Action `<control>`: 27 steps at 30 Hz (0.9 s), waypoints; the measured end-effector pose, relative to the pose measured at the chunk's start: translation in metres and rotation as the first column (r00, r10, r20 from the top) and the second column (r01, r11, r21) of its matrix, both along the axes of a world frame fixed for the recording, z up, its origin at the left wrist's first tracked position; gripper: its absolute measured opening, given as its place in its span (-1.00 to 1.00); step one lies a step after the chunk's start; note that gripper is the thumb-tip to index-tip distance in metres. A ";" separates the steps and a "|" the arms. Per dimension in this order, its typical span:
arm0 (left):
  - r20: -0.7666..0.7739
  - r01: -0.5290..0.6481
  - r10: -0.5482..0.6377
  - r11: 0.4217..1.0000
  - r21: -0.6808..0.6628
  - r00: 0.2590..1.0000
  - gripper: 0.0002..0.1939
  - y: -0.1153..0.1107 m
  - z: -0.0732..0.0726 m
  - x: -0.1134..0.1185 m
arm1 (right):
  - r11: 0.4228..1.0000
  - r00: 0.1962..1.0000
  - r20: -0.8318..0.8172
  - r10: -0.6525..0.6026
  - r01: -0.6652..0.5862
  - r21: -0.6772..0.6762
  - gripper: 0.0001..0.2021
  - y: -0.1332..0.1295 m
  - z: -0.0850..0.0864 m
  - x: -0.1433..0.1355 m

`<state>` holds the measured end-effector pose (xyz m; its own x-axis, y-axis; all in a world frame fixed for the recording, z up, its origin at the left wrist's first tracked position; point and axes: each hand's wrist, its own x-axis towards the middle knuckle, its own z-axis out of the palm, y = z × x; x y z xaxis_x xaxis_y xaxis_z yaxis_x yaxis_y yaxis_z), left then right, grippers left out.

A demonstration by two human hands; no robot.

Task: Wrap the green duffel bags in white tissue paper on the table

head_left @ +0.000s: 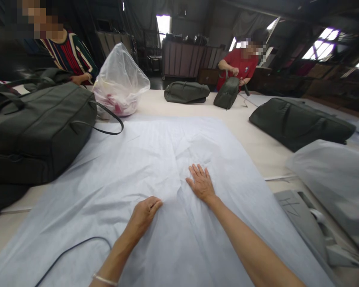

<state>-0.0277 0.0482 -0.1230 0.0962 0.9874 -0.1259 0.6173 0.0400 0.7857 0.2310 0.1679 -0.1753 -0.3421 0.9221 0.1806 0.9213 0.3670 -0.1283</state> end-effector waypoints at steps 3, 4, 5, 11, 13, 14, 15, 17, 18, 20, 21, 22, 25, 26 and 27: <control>-0.066 -0.053 0.056 0.997 0.049 0.996 -0.76 -0.003 0.005 0.005 | 1.000 1.000 0.001 -0.002 0.002 0.000 -0.43 0.001 -0.002 0.000; -0.114 -0.061 0.070 0.995 0.078 0.991 -0.81 -0.004 0.006 0.008 | 1.000 1.000 -0.001 -0.001 0.001 0.000 -0.43 0.001 -0.003 0.000; -0.180 -0.048 0.067 0.993 0.107 0.981 -0.85 -0.004 0.008 0.010 | 1.000 1.000 -0.003 0.000 0.000 -0.002 -0.43 0.001 -0.002 0.000; -0.302 0.030 0.048 0.968 0.248 0.952 -0.84 -0.004 0.013 0.017 | 0.999 1.000 -0.013 -0.003 0.002 -0.034 -0.42 0.000 0.003 -0.001; -0.279 0.056 0.027 0.957 0.285 0.960 -0.81 -0.004 0.012 0.015 | 0.999 1.000 -0.010 -0.008 0.007 -0.042 -0.42 -0.001 0.004 -0.001; -0.269 0.056 0.035 0.946 0.320 0.962 -0.80 -0.005 0.012 0.014 | 0.999 1.000 -0.009 -0.010 0.009 -0.046 -0.41 0.000 0.004 0.000; -0.255 0.038 0.062 0.930 0.366 0.965 -0.79 -0.005 0.011 0.013 | 0.999 1.000 -0.007 -0.011 0.010 -0.050 -0.41 0.000 0.004 0.000; -0.215 0.000 0.113 0.887 0.463 0.970 -0.80 -0.009 0.010 0.011 | 0.998 1.000 -0.005 -0.008 0.007 -0.059 -0.40 0.000 0.003 0.000; -0.201 0.008 0.106 0.867 0.497 0.974 -0.81 -0.011 0.009 0.010 | 0.998 1.000 -0.005 -0.007 0.006 -0.063 -0.40 0.000 0.003 -0.001; -0.175 0.034 0.070 0.847 0.530 0.982 -0.83 -0.020 0.009 0.009 | 0.997 1.000 -0.009 -0.010 0.009 -0.072 -0.39 0.000 0.004 -0.001; -0.150 0.009 0.083 0.847 0.532 0.985 -0.84 -0.026 0.010 0.008 | 0.997 1.000 -0.012 -0.013 0.012 -0.078 -0.39 0.000 0.004 -0.001; -0.123 -0.041 0.124 0.850 0.526 0.985 -0.84 -0.032 0.010 0.006 | 0.996 1.000 -0.015 -0.015 0.014 -0.085 -0.39 0.001 0.004 -0.001; -0.086 -0.167 0.233 0.866 0.472 0.969 -0.82 -0.052 0.011 0.002 | 0.991 0.999 -0.030 -0.028 0.023 -0.128 -0.42 0.002 0.007 -0.001; -0.080 -0.180 0.242 0.871 0.456 0.967 -0.80 -0.057 0.011 0.001 | 0.988 0.999 -0.042 -0.034 0.027 -0.151 -0.44 0.003 0.008 -0.001; -0.077 -0.177 0.234 0.879 0.443 0.969 -0.79 -0.060 0.011 0.000 | 0.984 0.997 -0.059 -0.041 0.030 -0.178 -0.46 0.004 0.009 -0.001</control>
